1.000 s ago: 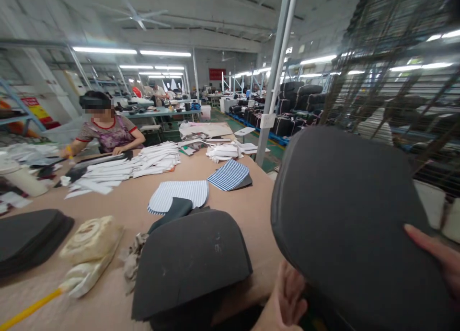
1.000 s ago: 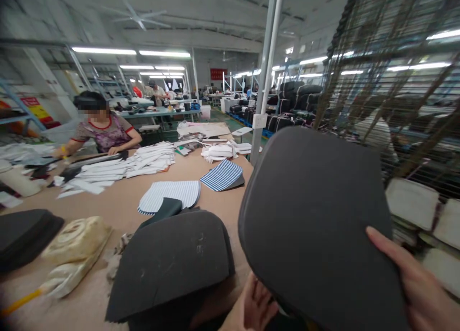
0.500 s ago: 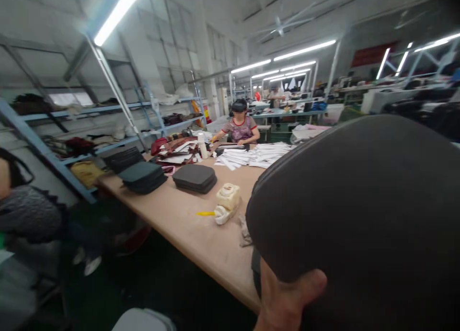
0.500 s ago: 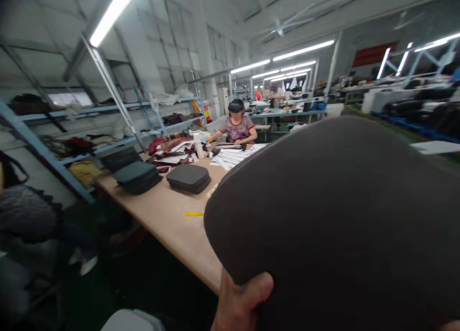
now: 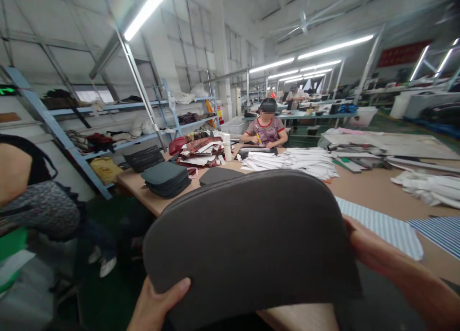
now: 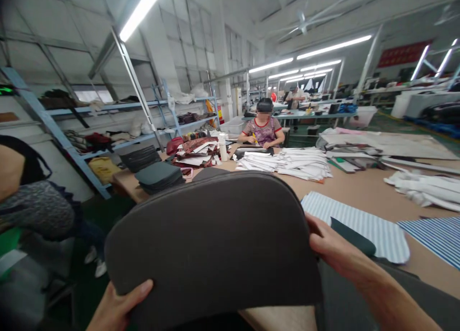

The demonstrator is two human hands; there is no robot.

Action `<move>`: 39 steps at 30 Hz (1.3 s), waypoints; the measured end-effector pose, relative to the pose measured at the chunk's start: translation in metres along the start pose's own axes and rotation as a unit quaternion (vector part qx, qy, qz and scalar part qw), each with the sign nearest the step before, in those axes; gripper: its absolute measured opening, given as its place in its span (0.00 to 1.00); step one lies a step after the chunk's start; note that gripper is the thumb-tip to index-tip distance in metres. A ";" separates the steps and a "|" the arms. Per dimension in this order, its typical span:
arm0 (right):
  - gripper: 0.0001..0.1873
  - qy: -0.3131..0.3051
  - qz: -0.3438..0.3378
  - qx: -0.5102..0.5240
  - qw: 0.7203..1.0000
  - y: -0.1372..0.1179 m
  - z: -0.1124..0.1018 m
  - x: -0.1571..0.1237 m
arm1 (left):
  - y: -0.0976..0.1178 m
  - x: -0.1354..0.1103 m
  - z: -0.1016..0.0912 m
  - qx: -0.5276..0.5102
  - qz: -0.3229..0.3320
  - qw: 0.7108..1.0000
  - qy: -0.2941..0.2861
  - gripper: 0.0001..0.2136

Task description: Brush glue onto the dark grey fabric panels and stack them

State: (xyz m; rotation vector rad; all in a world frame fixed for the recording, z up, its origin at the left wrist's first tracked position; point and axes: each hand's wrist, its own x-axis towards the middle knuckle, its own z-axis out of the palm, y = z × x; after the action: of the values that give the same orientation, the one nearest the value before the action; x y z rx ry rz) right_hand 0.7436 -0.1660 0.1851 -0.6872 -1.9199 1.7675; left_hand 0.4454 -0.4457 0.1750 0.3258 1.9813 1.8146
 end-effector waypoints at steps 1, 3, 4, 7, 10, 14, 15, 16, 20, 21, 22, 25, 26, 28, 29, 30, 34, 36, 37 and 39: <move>0.43 -0.022 -0.007 0.002 1.000 -0.010 0.012 0.016 | 0.002 0.015 -0.009 0.021 0.005 1.000 0.000 0.34; 0.42 -0.070 -0.027 -0.005 0.997 -0.029 0.033 0.046 | 0.010 0.039 -0.018 0.036 0.020 0.999 -0.004 0.33; 0.41 -0.083 -0.040 -0.011 0.996 -0.036 0.041 0.060 | 0.015 0.050 -0.020 0.034 0.031 0.999 0.000 0.33; 0.38 -0.091 -0.074 -0.012 0.993 -0.046 0.060 0.102 | 0.030 0.079 -0.023 0.032 0.067 0.997 0.014 0.31; 0.36 -0.121 -0.102 0.007 0.987 -0.046 0.074 0.144 | 0.039 0.109 -0.028 0.022 0.075 0.997 0.013 0.31; 0.40 -0.136 -0.153 0.012 0.979 -0.041 0.085 0.196 | 0.042 0.154 -0.028 -0.015 0.099 0.995 -0.013 0.35; 0.41 -0.137 -0.159 0.007 0.978 -0.037 0.086 0.207 | 0.039 0.165 -0.026 -0.023 0.100 0.994 -0.023 0.35; 0.41 -0.139 -0.160 0.004 0.977 -0.031 0.087 0.217 | 0.036 0.177 -0.024 -0.030 0.097 0.994 -0.034 0.35; 0.40 -0.127 -0.130 -0.015 0.983 0.008 0.087 0.248 | 0.009 0.229 -0.014 -0.037 0.084 0.992 -0.084 0.34; 0.39 -0.123 -0.125 -0.024 0.984 0.019 0.088 0.253 | 0.000 0.244 -0.012 -0.034 0.084 0.992 -0.093 0.34; 0.38 -0.119 -0.119 -0.035 0.985 0.030 0.089 0.258 | -0.010 0.258 -0.011 -0.031 0.085 0.991 -0.101 0.34; 0.38 -0.110 -0.092 -0.069 0.987 0.063 0.095 0.270 | -0.043 0.300 -0.007 -0.020 0.079 0.989 -0.121 0.34; 0.39 -0.108 -0.073 -0.083 0.988 0.073 0.097 0.274 | -0.055 0.312 -0.005 -0.016 0.073 0.989 -0.127 0.33; 0.40 -0.102 -0.028 -0.110 0.988 0.090 0.101 0.281 | -0.077 0.331 -0.002 -0.014 0.059 0.989 -0.137 0.32; 0.42 -0.099 -0.009 -0.119 0.988 0.096 0.103 0.284 | -0.087 0.338 0.000 -0.016 0.054 0.988 -0.143 0.32; 0.43 -0.096 0.005 -0.123 0.988 0.101 0.105 0.287 | -0.095 0.344 0.001 -0.019 0.050 0.988 -0.148 0.33; 0.51 -0.091 0.014 -0.132 0.987 0.110 0.111 0.291 | -0.110 0.356 0.004 -0.023 0.050 0.984 -0.168 0.41; 0.51 -0.097 0.015 -0.136 0.986 0.112 0.112 0.289 | -0.108 0.358 0.003 -0.016 0.054 0.983 -0.173 0.41; 0.51 -0.099 0.015 -0.137 0.986 0.113 0.113 0.288 | -0.107 0.359 0.002 -0.009 0.055 0.983 -0.175 0.40; 0.47 -0.102 0.017 -0.134 0.986 0.116 0.114 0.285 | -0.105 0.359 -0.001 0.018 0.050 0.983 -0.175 0.38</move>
State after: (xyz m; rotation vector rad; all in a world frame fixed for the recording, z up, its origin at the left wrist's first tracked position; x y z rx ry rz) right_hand 0.4577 -0.0688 0.0562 -0.6531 -2.3269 1.6721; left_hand 0.1412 -0.2968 0.0161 0.7148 1.7791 1.6470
